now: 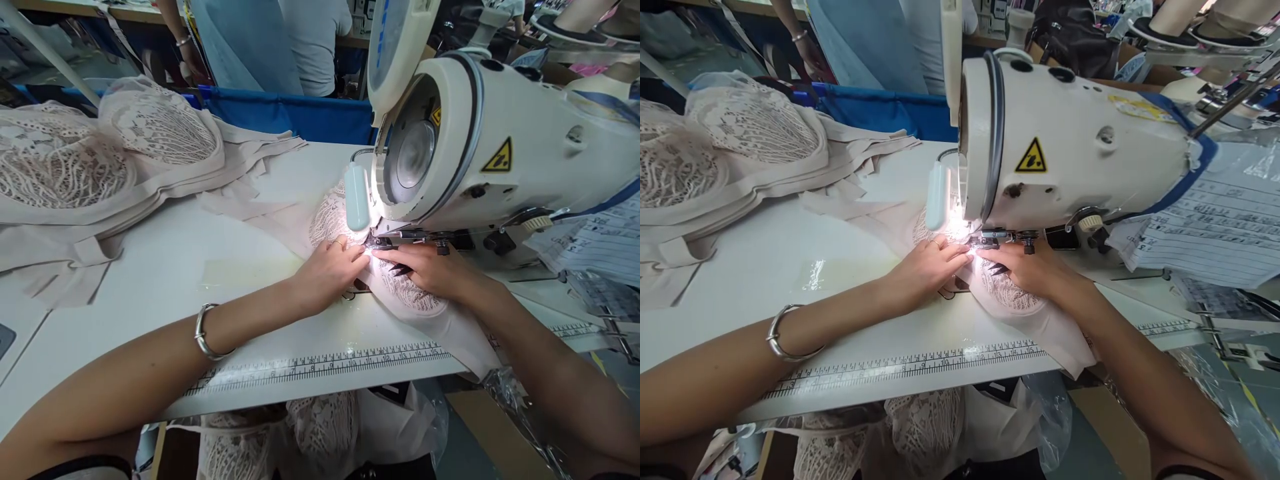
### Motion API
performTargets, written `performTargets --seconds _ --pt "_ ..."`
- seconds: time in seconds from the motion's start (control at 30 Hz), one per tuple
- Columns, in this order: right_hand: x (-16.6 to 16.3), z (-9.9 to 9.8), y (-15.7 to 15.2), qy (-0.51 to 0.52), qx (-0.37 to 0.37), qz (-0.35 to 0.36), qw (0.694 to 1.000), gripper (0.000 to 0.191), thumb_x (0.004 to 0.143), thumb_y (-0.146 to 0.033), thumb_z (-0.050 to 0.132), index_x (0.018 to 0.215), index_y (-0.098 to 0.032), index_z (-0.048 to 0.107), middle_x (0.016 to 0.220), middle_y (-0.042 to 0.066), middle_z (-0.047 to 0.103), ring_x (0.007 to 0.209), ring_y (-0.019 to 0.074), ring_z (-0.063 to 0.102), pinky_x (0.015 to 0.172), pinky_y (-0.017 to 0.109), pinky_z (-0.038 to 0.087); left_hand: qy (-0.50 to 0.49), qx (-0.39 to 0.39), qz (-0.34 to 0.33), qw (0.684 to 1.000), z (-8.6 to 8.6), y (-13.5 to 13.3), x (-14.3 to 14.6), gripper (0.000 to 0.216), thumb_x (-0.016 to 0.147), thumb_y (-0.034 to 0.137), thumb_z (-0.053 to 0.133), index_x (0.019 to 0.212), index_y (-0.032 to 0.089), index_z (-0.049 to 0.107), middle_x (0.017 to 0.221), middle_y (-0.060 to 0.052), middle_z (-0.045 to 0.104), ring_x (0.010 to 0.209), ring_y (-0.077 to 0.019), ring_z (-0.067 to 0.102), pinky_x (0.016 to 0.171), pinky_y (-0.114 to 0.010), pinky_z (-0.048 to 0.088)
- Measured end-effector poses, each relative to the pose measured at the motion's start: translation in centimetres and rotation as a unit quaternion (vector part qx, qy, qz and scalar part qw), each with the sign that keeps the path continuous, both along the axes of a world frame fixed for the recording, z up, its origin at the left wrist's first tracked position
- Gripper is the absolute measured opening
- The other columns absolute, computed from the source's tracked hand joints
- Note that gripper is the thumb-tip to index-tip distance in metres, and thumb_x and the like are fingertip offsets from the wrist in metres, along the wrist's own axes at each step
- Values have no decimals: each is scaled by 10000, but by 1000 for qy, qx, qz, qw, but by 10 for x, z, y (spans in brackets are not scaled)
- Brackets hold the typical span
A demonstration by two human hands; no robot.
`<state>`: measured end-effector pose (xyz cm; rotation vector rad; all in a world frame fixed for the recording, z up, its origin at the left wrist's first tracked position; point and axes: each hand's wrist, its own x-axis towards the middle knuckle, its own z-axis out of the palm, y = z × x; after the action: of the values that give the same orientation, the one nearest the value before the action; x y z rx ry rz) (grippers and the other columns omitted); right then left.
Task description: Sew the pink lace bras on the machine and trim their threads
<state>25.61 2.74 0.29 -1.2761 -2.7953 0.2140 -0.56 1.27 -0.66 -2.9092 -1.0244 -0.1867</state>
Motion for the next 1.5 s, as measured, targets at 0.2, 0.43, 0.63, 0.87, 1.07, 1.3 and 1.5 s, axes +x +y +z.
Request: performTargets --seconds 0.2,0.43,0.63,0.87,1.07,1.3,1.5 --pt "-10 9 -8 -10 -50 -47 998 699 774 -100 515 1429 -336 571 1204 55 733 872 228 699 668 312 515 -52 -21 -16 998 -1 12 -7 283 975 66 434 1138 161 645 1275 -116 676 1024 -283 561 766 -376 395" --pt "-25 19 -16 4 -121 -147 982 373 848 -252 540 1214 -253 613 777 34 680 657 202 603 592 293 402 -73 -36 -17 997 -4 21 -13 365 934 10 435 1136 204 669 1321 -67 675 1015 -261 554 772 -358 358" --pt "-31 8 -17 94 -130 -226 961 253 941 -436 521 775 -246 497 607 -22 554 563 160 494 562 289 341 -82 -10 -21 996 -7 26 -13 392 962 29 413 1148 223 699 1308 -55 694 992 -237 575 754 -358 381" --pt "-29 -5 -15 85 51 -125 987 124 843 -231 582 748 -232 502 746 41 635 664 193 547 591 307 373 -70 68 -10 995 3 -6 6 339 1021 88 340 986 100 677 1011 -159 702 910 -244 619 759 -378 498" --pt "-25 -15 -14 139 56 -197 969 88 880 -286 594 810 -234 583 702 22 642 631 188 567 593 299 416 -32 40 33 998 -6 -35 24 469 1036 363 477 1235 -51 569 1255 -288 645 1268 -377 579 1054 -477 481" --pt "-16 -10 -20 59 84 -43 994 607 776 -3 429 1250 -279 687 966 33 698 809 177 634 622 265 445 34 103 26 994 -16 -38 28 473 958 33 334 1388 -75 499 1393 -280 595 1321 -333 585 1106 -461 490" --pt "-16 -7 -22 38 107 -21 993 671 734 11 406 1270 -263 704 925 38 684 771 173 608 616 263 436 12 104 1 994 -15 -31 20 478 940 7 321 1366 -104 507 1366 -304 604 1302 -342 601 1091 -464 514"
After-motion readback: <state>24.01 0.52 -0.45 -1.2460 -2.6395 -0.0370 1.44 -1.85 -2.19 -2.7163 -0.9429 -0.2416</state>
